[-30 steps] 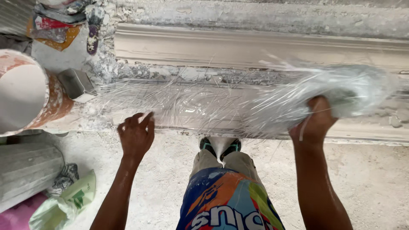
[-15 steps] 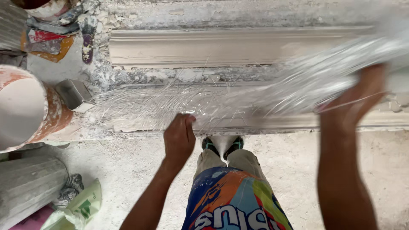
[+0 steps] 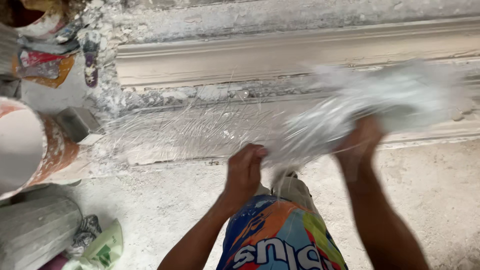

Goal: The person spreads wet gypsum slurry along long decorative molding strips and presses handfuls of white fiberglass strands into the wet coating. They then smooth the coated surface by hand, scoop more slurry from a bucket, and continue smoothing the strips.

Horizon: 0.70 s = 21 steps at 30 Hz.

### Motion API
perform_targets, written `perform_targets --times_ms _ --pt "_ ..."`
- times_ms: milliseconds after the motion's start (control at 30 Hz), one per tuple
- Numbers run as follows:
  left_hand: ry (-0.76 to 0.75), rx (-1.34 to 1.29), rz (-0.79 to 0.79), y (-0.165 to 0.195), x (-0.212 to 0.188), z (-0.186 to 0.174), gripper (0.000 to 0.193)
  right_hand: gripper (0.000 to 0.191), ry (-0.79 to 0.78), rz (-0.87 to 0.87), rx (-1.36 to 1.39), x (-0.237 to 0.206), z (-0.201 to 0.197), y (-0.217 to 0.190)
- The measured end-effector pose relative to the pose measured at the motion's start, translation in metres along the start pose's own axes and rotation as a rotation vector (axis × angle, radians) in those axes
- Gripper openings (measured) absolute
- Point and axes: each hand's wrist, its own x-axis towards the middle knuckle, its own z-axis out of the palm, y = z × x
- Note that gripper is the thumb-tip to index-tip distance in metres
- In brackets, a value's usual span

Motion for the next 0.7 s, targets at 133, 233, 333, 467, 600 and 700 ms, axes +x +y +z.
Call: perform_targets --times_ms 133,233,333,467,600,700 --pt "-0.064 0.481 -0.001 -0.039 0.026 0.005 0.014 0.019 0.105 -0.19 -0.084 0.081 -0.079 -0.086" --pt "-0.104 1.0 -0.113 -0.036 0.04 0.018 0.024 0.019 0.113 -0.221 -0.105 0.108 -0.108 -0.117" --pt "0.158 1.097 0.126 -0.004 0.035 0.036 0.039 0.02 0.12 -0.172 -0.062 0.074 -0.097 -0.089" --pt "-0.073 0.198 -0.121 0.044 0.003 0.108 0.032 0.022 -0.05 0.106 -0.018 0.004 -0.064 0.003" --pt "0.016 0.09 0.007 0.022 0.003 0.153 0.018 0.023 0.015 -0.008 0.011 0.082 -0.148 -0.022" --pt "-0.032 0.699 -0.073 -0.006 0.021 0.16 0.014 0.024 0.007 -0.197 0.002 0.189 -0.234 -0.072"
